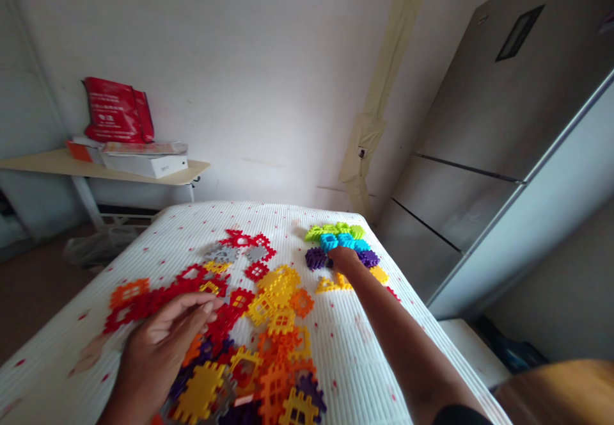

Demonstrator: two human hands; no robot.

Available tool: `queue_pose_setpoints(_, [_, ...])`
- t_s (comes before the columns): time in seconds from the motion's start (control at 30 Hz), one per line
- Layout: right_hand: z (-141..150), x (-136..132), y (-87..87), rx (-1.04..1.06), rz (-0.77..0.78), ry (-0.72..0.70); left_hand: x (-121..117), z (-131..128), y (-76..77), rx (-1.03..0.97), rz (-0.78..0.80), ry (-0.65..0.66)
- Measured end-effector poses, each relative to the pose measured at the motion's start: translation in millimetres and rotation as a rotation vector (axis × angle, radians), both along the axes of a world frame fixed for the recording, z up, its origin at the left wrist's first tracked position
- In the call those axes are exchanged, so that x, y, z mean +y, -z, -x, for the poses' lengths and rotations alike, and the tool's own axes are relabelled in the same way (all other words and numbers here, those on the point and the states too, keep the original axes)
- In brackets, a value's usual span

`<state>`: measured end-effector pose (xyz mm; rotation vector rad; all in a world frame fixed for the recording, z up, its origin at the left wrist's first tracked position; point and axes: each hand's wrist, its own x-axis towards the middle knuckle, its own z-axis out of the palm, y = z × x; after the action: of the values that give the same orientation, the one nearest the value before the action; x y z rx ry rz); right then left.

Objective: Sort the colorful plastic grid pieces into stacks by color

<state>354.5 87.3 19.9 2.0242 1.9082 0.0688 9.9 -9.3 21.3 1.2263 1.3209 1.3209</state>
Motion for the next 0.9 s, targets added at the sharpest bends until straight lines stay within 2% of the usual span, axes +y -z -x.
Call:
queue_pose_setpoints(0.3, [4.1, -9.8, -7.3, 0.011, -0.052, -0.004, 1.0, 0.6, 2.9, 0.003, -0.039, 0.002])
queue_pose_setpoints(0.53, [19.2, -34.4, -37.7, 0.043, -0.164, -0.022, -0.6, -1.6, -0.4, 0.062, -0.065, 0.014])
queue_pose_setpoints(0.63, [41.7, -51.6, -45.8, 0.197, -0.175, -0.173, 3.1, 2.3, 3.0, 0.189, -0.086, 0.02])
queue_pose_setpoints(0.77, [91.7, -73.1, -37.1, 0.636, -0.059, -0.543, 9.4, 13.9, 6.7, 0.24, -0.127, -0.082])
queue_pose_setpoints(0.83, [119.3, -79.8, -27.9, 0.718, 0.006, -0.66, 11.2, 18.8, 6.3, 0.221, -0.134, -0.152])
queue_pose_setpoints(0.9, [143.7, -83.0, -19.3, 0.69, 0.061, -0.715, 12.1, 22.2, 5.2, 0.183, -0.117, -0.201])
